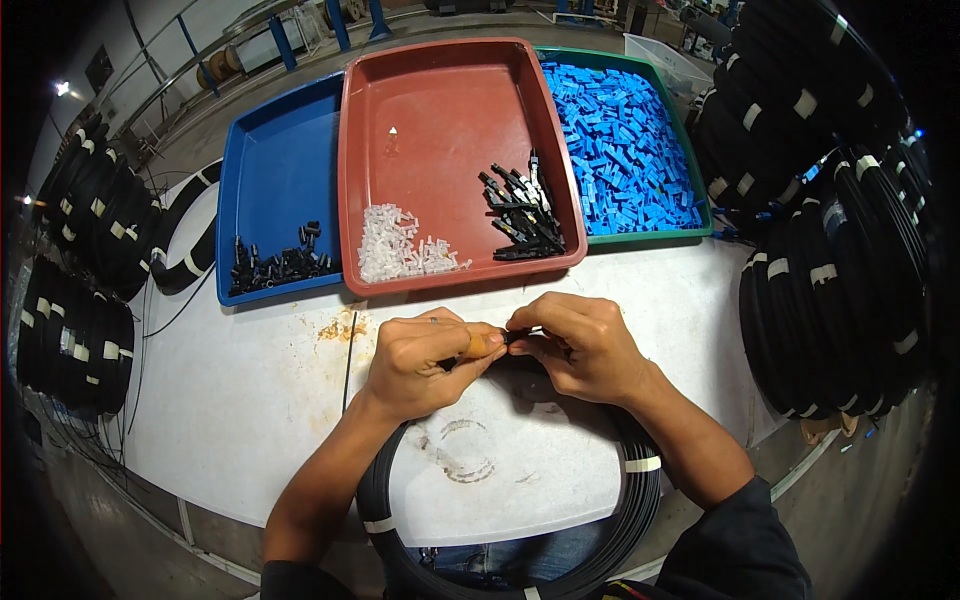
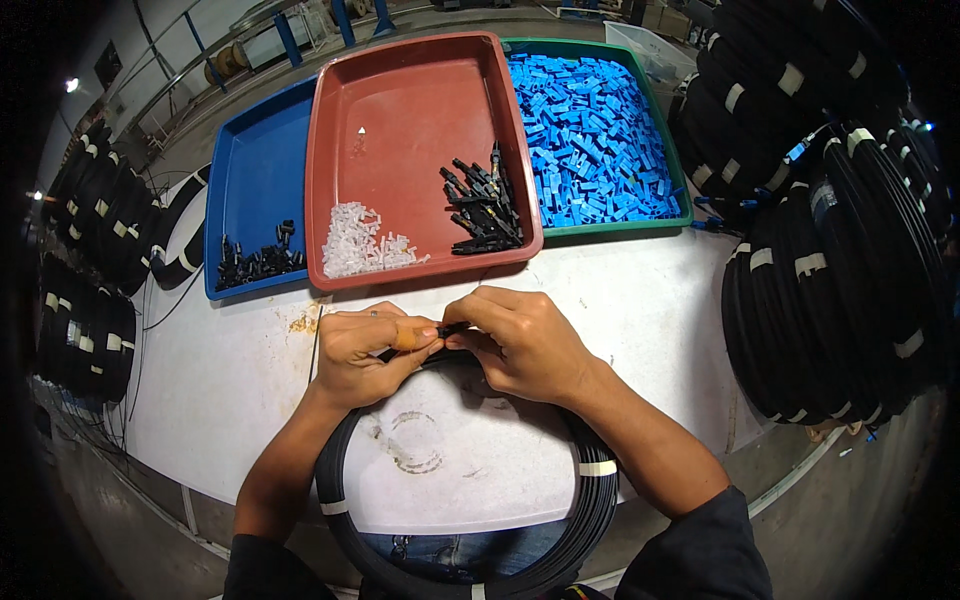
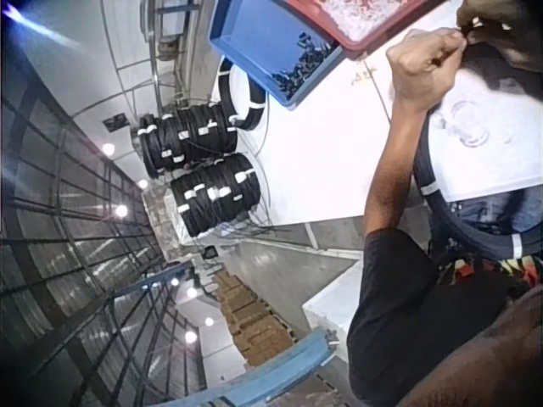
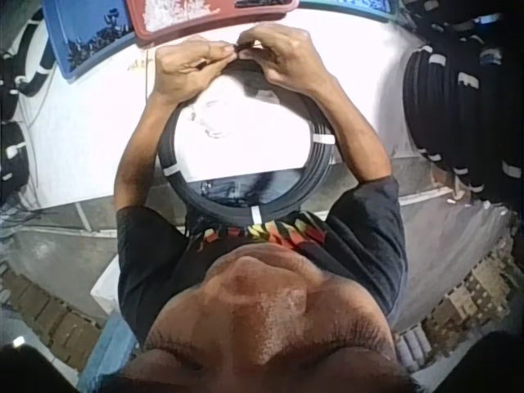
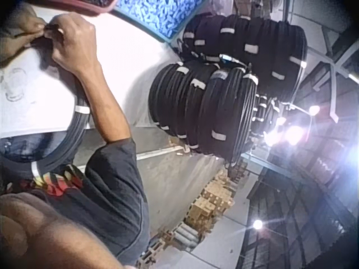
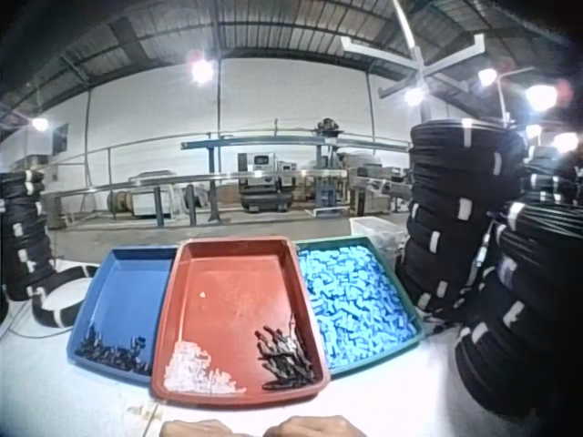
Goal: The person attaches connector components from trays onto the ends of coiled cables by hand, stacks the finished cables, and continues assembling connectors onto another coiled cable.
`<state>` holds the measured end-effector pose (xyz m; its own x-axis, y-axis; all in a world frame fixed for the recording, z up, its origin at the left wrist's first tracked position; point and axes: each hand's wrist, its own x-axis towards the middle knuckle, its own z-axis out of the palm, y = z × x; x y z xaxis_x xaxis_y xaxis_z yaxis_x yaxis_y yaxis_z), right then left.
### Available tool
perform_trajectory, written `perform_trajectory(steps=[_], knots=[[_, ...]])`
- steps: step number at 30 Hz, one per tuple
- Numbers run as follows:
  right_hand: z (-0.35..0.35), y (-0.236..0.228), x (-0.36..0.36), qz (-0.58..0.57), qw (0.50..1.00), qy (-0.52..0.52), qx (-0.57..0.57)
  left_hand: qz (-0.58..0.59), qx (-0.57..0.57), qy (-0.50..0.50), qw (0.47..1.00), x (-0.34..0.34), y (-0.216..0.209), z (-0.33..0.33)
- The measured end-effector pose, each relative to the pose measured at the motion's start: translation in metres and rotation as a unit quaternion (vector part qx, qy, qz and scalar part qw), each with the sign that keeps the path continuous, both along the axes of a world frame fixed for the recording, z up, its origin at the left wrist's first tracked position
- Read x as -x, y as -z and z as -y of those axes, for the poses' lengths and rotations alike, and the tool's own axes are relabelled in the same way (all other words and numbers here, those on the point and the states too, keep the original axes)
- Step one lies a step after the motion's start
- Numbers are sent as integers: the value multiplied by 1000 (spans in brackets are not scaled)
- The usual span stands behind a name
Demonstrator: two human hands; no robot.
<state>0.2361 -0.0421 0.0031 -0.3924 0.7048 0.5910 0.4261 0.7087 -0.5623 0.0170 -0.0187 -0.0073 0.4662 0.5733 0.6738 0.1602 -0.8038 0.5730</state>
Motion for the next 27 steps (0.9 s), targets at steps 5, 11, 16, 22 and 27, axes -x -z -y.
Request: perform_trajectory(steps=[5,11,16,22,27], knots=[[2,2,-2,17,1000,8,-18,-9,-9,7,1000,-1,0,-3],[2,0,-2,32,999,12,-5,-13,-79,6,997,-3,-2,-1],[0,0,0,24,998,27,-58,8,22,-10,1000,-3,-3,1],[3,0,-1,-36,999,-2,16,-21,-141,22,990,-2,-5,-2],[0,-4,2,-48,998,13,-41,22,31,-6,999,-1,-3,2]])
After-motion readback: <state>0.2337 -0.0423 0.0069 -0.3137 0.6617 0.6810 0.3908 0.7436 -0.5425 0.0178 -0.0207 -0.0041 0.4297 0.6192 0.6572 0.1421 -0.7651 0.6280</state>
